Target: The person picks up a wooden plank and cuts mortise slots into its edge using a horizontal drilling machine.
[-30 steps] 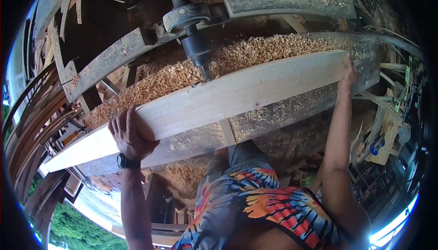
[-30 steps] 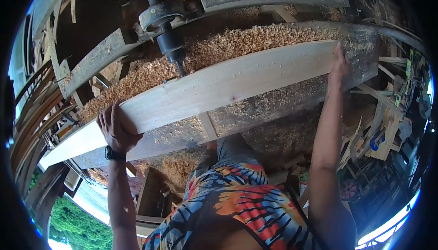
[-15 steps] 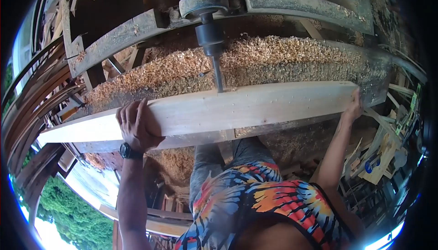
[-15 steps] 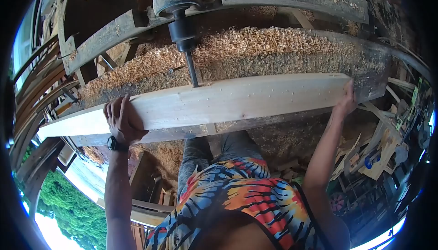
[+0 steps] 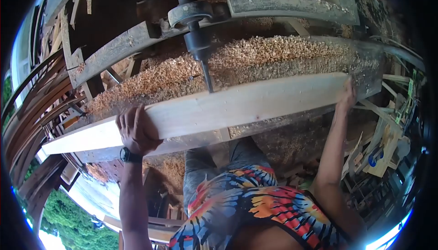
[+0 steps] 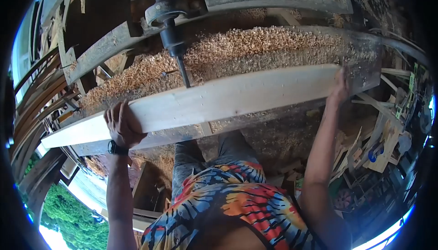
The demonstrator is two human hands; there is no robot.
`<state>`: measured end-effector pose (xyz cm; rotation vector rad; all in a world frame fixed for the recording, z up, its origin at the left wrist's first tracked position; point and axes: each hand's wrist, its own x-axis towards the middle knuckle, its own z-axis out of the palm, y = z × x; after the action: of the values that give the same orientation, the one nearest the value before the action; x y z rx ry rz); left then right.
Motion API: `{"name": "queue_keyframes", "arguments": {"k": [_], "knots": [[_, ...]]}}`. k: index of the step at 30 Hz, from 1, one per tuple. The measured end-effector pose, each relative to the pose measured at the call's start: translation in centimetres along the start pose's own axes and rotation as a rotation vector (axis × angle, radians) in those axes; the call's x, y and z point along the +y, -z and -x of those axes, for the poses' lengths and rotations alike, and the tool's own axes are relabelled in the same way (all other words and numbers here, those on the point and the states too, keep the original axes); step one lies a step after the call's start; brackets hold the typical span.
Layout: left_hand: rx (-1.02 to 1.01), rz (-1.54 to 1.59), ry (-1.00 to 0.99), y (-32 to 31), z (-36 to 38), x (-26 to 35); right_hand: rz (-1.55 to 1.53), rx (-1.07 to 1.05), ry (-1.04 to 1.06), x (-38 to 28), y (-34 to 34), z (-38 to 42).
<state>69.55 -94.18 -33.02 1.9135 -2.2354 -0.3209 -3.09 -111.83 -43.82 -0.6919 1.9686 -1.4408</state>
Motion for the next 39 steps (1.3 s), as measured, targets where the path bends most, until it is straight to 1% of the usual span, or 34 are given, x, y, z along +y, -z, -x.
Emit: {"name": "queue_keyframes", "arguments": {"k": [2,5,9,12,15,18,21,24,27,29,33,36,38,39], "knots": [[-0.075,0.008,0.031,0.4,0.8,0.1,0.014,0.048,-0.052,-0.5,0.9,1.5],[-0.065,-0.006,0.022,0.3,0.7,-0.3,0.057,0.089,-0.068,-1.6,-0.2,2.4],[-0.065,-0.013,0.066,0.4,-0.9,-1.0,0.050,0.067,-0.014,-2.3,-4.1,-0.3],[-0.076,-0.025,0.094,0.5,-1.9,-1.9,0.182,0.030,-0.081,-2.6,-5.8,-3.0],[-0.056,-0.012,0.076,0.5,-1.5,-2.1,0.117,-0.003,-0.024,-2.0,-5.6,-2.5],[-0.062,0.012,0.074,0.4,-1.0,-2.3,0.172,0.068,0.005,-2.2,-4.9,-0.7],[-0.074,0.021,0.067,0.7,-0.9,-2.3,0.164,0.095,0.029,-1.5,-3.7,0.3],[-0.085,0.015,0.075,0.9,-1.1,-2.6,0.096,0.117,-0.002,-1.0,-3.8,-0.3],[-0.070,0.000,0.098,1.1,-1.9,-2.7,0.188,0.060,-0.044,-1.4,-4.8,-2.7],[-0.064,0.013,0.100,0.9,-2.0,-2.8,0.128,0.047,-0.026,-1.6,-5.4,-2.6],[-0.073,-0.003,0.093,1.0,-1.4,-2.8,0.089,-0.010,-0.034,-2.6,-5.8,-0.8],[-0.069,0.003,0.069,0.9,-0.5,-2.2,0.102,0.062,0.012,-2.9,-3.9,2.8],[-0.069,0.008,0.055,0.6,1.2,-1.7,0.111,0.109,-0.025,-2.1,-0.5,5.4],[-0.071,0.003,0.046,0.6,1.6,-1.7,0.117,0.130,-0.043,-2.2,0.2,6.4]]}}
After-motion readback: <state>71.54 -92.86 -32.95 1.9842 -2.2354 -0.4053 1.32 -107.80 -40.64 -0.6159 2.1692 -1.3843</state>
